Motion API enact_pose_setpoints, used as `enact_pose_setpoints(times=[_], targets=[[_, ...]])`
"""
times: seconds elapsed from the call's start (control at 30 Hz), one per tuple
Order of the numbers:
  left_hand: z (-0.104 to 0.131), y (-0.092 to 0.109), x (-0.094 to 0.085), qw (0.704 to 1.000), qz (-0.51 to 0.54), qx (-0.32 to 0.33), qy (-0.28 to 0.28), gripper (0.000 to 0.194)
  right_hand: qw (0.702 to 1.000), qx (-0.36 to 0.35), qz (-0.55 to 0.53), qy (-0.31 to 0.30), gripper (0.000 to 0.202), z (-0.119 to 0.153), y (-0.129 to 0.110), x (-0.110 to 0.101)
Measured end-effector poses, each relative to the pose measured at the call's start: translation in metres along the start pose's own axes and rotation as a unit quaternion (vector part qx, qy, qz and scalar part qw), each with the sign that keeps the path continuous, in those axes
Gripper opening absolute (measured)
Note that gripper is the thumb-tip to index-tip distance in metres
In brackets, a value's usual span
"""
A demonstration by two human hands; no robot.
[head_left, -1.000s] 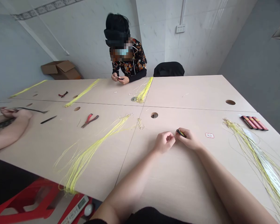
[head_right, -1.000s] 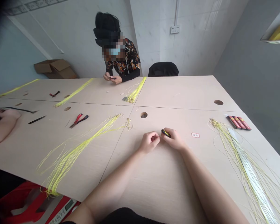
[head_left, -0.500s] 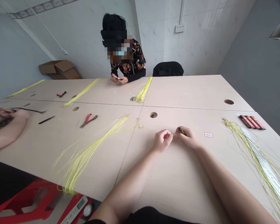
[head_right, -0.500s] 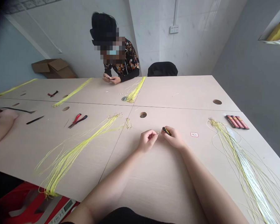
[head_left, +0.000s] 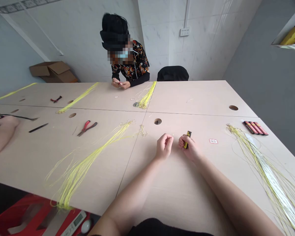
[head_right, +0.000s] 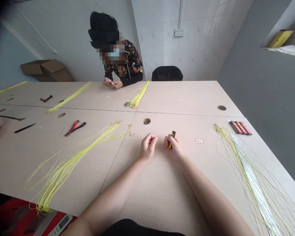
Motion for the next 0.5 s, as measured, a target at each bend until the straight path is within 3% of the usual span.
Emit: enact_pose_setpoints(times=[0.13,0.23,0.5], targets=[[0.000,0.002,0.000,1.000,0.001,0.007,-0.004,0.024,0.999,0.031,0.013,-0.011,0.035,0.005,0.012,0.010],[0.000,0.004,0.001,1.000,0.004,0.005,-0.015,0.023,0.999,0.000,0.046,-0.014,0.033,0.008,0.013,0.013],[0.001,0.004,0.002,0.999,0.002,-0.010,-0.040,0.021,0.985,-0.081,0.137,0.063,0.030,-0.002,0.002,-0.009]])
Point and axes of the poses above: each hand's wrist, its own z-axis away from the middle knuckle, its own x-axis out of the palm, y = z × x, the point moved 5 cm from there along -z, towards the middle knuckle, and after that the axes turned 15 degrees about x, right-handed, at the moved point
